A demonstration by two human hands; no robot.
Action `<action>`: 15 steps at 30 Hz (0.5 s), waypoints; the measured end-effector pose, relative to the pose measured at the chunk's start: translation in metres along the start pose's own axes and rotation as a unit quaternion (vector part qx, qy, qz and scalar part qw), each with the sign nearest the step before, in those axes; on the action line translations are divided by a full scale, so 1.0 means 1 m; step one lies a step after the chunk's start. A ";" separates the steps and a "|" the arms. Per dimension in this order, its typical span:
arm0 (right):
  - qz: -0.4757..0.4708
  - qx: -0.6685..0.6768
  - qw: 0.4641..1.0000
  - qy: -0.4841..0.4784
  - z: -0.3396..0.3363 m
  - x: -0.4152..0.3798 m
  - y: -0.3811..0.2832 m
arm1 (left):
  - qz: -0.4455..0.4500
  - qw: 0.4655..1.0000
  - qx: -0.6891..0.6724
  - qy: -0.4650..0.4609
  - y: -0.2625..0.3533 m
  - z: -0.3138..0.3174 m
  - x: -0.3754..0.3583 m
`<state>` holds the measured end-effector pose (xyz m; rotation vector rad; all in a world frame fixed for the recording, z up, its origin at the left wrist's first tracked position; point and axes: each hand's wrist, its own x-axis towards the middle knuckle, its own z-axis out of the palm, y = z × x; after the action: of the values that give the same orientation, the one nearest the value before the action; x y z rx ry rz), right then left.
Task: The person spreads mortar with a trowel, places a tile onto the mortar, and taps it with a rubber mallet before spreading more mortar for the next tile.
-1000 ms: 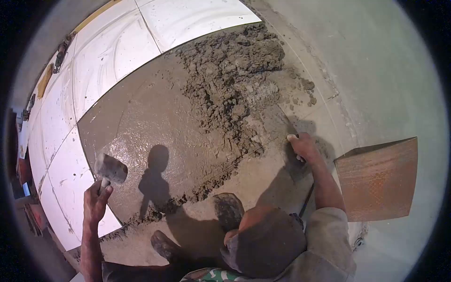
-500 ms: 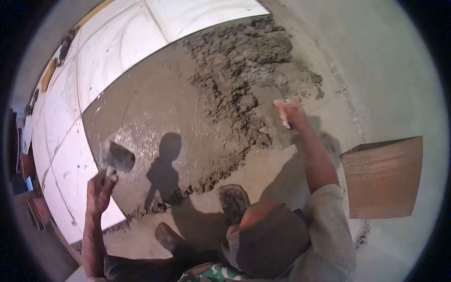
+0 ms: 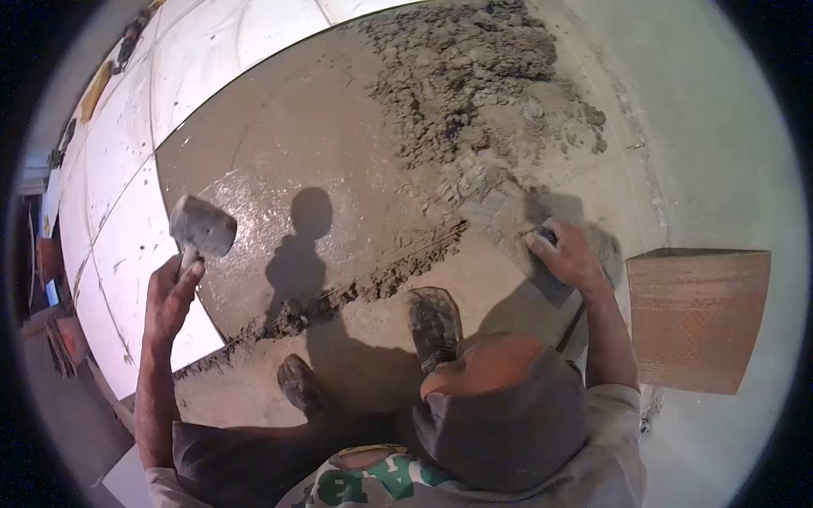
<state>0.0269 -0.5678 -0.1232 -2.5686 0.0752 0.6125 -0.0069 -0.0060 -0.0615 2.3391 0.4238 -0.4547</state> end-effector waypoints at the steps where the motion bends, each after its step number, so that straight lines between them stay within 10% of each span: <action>1: -0.018 0.018 0.999 -0.024 0.004 -0.002 -0.010 | -0.003 1.000 -0.001 0.002 0.002 -0.001 -0.001; 10: -0.208 -0.026 0.978 0.015 0.034 0.001 -0.054 | -0.011 0.998 0.023 0.048 -0.002 -0.016 -0.023; 15: -0.136 -0.197 0.970 0.054 0.015 -0.010 -0.065 | -0.026 0.997 0.032 0.061 -0.006 -0.018 -0.030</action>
<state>0.0218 -0.5042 -0.1012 -2.9185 -0.3946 0.4147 -0.0325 0.0061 -0.0395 2.4309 0.5370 -0.3567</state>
